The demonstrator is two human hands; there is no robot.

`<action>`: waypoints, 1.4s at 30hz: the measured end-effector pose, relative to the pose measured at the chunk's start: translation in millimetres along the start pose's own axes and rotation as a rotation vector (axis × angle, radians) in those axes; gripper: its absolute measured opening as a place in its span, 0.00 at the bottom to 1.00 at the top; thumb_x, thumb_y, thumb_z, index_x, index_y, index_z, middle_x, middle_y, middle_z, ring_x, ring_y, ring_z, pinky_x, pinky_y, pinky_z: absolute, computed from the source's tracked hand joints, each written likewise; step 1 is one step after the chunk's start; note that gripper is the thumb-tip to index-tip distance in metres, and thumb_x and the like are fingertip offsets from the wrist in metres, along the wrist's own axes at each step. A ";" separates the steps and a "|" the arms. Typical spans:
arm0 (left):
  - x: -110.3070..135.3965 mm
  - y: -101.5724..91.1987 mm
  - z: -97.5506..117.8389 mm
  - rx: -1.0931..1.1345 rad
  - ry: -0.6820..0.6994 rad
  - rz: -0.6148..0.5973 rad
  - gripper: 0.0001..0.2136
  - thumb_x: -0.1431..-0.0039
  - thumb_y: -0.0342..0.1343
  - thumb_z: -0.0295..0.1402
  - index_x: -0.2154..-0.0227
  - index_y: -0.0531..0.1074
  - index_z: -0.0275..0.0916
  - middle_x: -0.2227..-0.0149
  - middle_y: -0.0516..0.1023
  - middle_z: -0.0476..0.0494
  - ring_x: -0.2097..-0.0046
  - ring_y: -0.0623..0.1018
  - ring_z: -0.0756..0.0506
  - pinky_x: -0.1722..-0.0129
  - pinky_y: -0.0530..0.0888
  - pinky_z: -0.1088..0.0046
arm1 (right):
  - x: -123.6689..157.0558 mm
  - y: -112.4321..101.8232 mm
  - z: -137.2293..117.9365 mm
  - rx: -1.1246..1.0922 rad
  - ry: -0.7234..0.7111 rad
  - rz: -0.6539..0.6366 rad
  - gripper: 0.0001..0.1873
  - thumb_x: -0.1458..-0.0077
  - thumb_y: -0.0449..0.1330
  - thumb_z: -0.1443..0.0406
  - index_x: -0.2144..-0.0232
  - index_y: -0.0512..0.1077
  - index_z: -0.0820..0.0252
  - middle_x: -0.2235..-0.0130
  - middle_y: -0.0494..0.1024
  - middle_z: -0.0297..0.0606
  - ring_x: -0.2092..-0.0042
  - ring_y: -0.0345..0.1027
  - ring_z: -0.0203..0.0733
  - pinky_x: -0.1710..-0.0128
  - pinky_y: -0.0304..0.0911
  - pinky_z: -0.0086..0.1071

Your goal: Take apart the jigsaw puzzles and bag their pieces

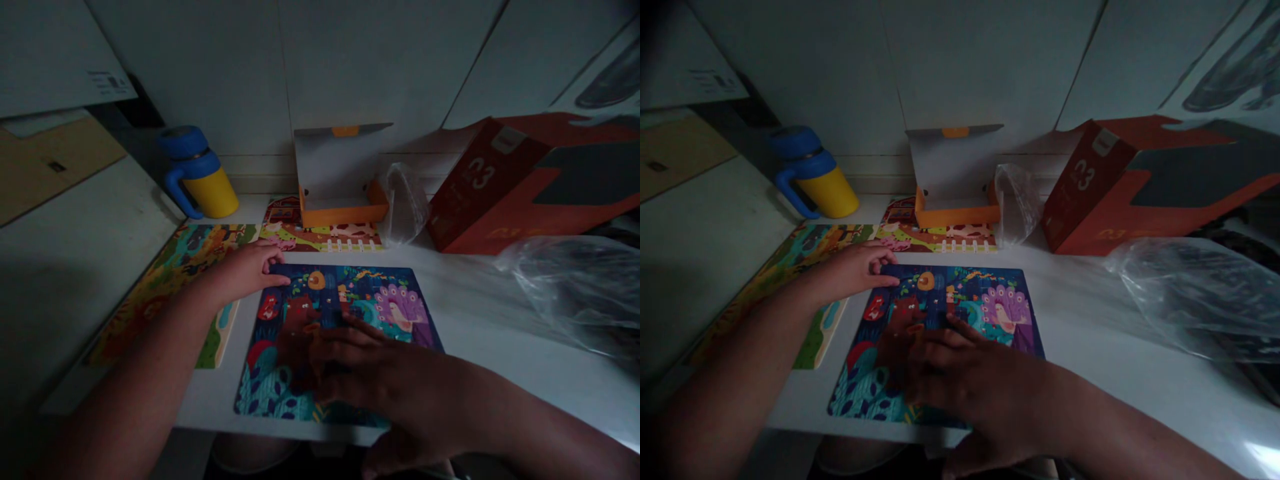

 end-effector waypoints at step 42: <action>3.4 -12.0 -35.1 0.039 -0.312 0.150 0.28 0.60 0.75 0.53 0.60 0.78 0.41 0.56 0.81 0.40 0.60 0.79 0.39 0.60 0.74 0.64 | 131.7 -112.8 176.8 0.511 1.140 0.500 0.20 0.38 0.63 0.47 0.59 0.80 0.56 0.63 0.84 0.47 0.65 0.77 0.52 0.69 0.62 0.38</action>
Point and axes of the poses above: each hand's wrist, its own x-axis away from the middle knuckle, its own y-axis out of the palm, z = x × y, the point moved 10 cm from there along -x, towards the middle knuckle
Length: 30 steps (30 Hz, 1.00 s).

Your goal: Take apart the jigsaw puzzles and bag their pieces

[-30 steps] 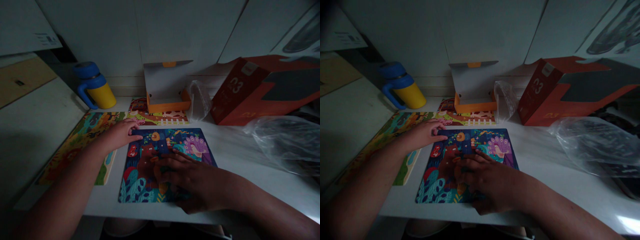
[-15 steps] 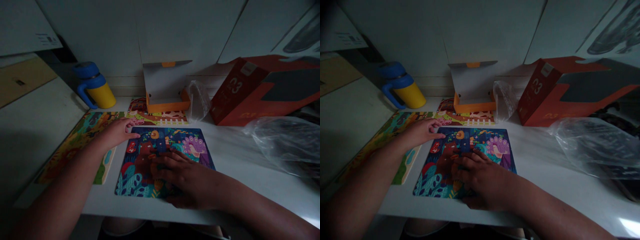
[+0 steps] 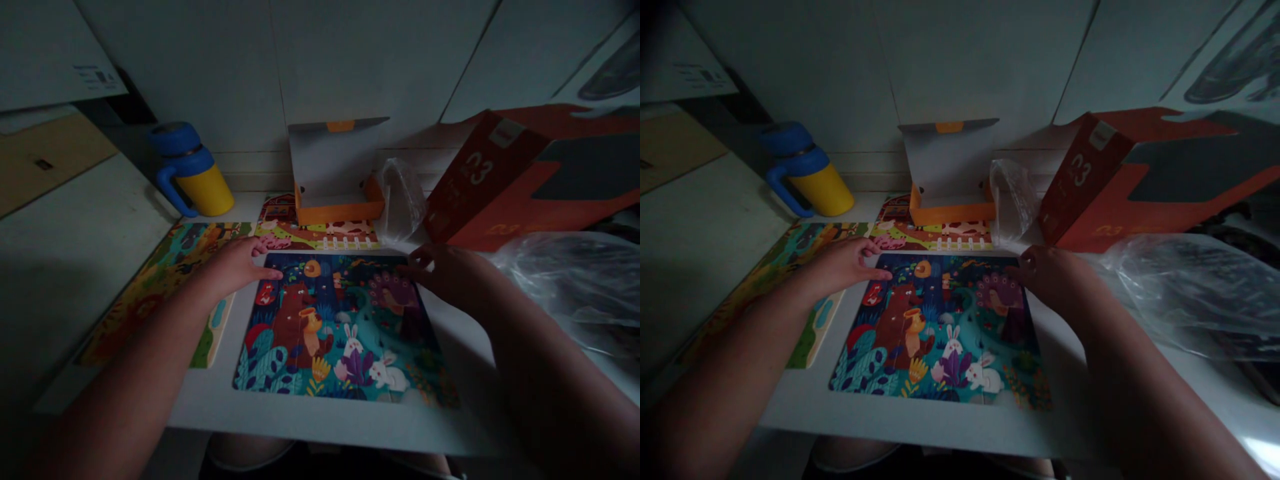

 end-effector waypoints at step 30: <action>-2.3 19.2 9.6 0.286 0.120 0.032 0.19 0.45 0.68 0.45 0.54 0.74 0.45 0.57 0.84 0.41 0.57 0.81 0.39 0.61 0.76 0.62 | -0.9 10.3 -16.1 -0.324 0.023 0.042 0.22 0.43 0.66 0.52 0.50 0.75 0.55 0.63 0.83 0.40 0.66 0.77 0.47 0.69 0.63 0.34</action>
Point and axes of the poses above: each hand's wrist, its own x-axis away from the middle knuckle, its own y-axis out of the palm, z = x × y, the point moved 10 cm from there along -x, towards the middle knuckle
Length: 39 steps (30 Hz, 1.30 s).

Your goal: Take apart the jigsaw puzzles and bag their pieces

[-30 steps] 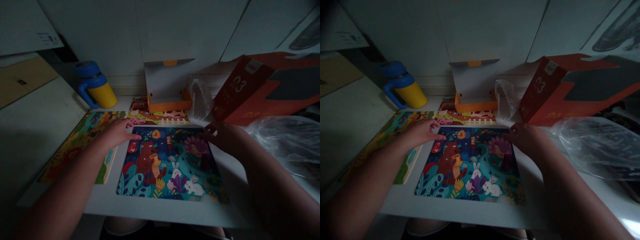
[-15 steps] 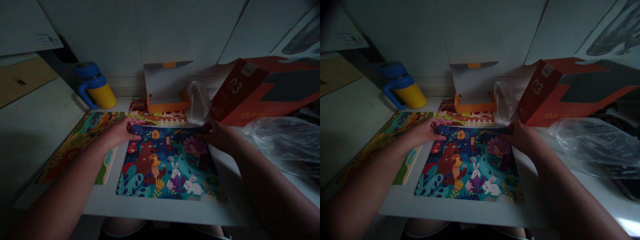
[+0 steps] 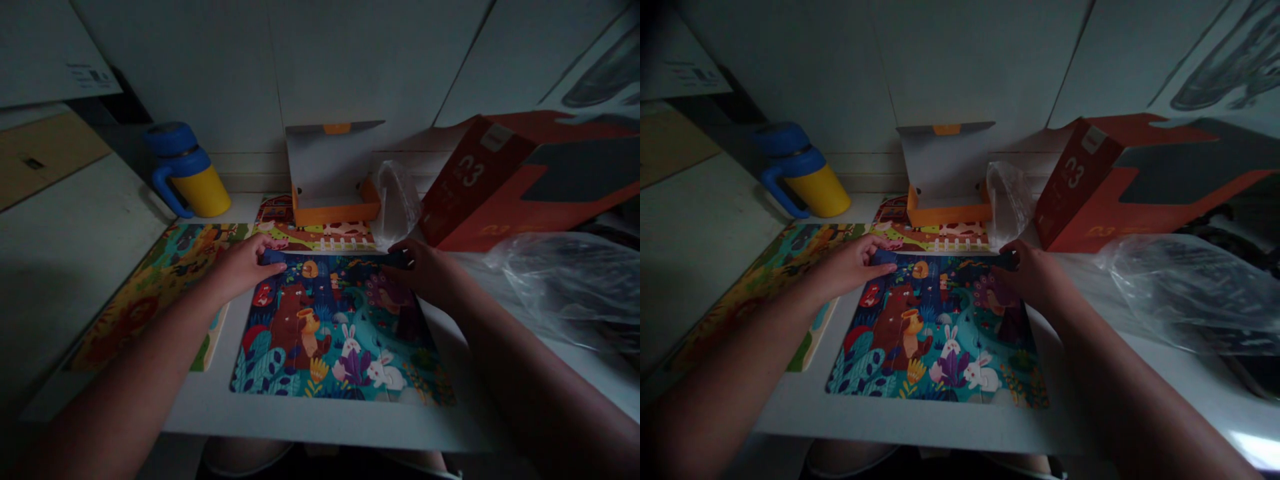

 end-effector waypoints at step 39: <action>2.4 11.9 44.3 -0.102 0.211 0.025 0.13 0.37 0.66 0.41 0.53 0.78 0.42 0.50 0.82 0.41 0.51 0.81 0.41 0.47 0.76 0.60 | 5.4 9.1 -37.9 0.123 -0.224 0.046 0.22 0.35 0.62 0.50 0.47 0.76 0.58 0.47 0.79 0.49 0.51 0.77 0.55 0.50 0.70 0.43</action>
Point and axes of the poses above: each hand's wrist, its own x-axis away from the middle knuckle, its own y-axis out of the palm, z = x × y, the point moved 10 cm from there along -x, towards the middle knuckle
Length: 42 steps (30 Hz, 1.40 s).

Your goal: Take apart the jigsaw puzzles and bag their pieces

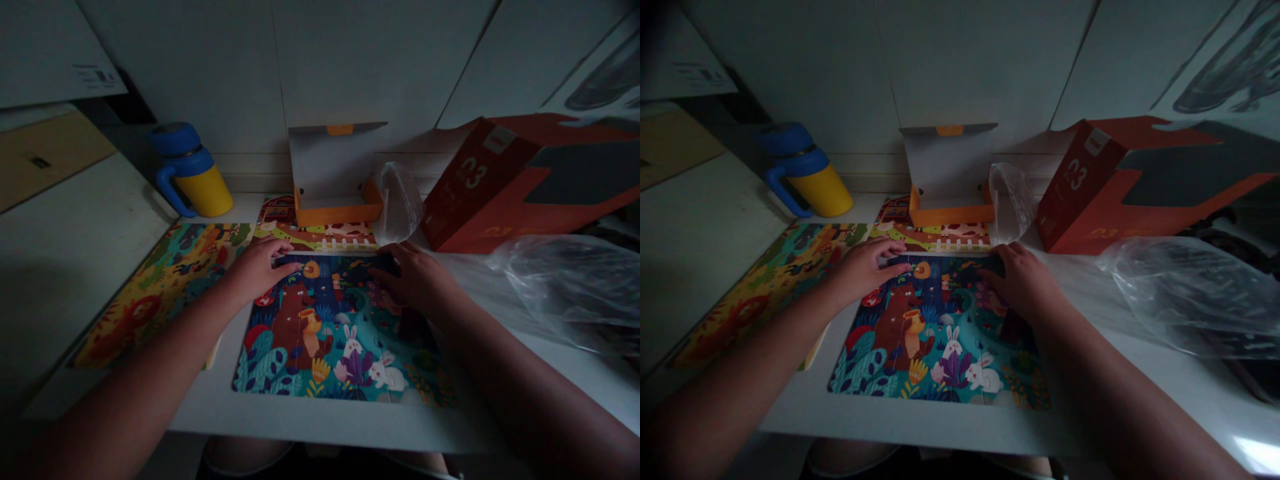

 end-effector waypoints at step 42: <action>-0.3 -5.6 0.6 0.376 -0.013 -0.051 0.15 0.43 0.70 0.37 0.55 0.78 0.40 0.52 0.82 0.41 0.56 0.80 0.45 0.55 0.79 0.64 | 5.9 -13.6 -1.1 -0.494 0.070 -0.030 0.10 0.39 0.65 0.58 0.58 0.79 0.54 0.65 0.83 0.35 0.68 0.74 0.40 0.69 0.64 0.32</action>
Point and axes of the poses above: each hand's wrist, its own x-axis away from the middle knuckle, its own y-axis out of the palm, z = x × y, the point moved 10 cm from there along -x, towards the middle knuckle
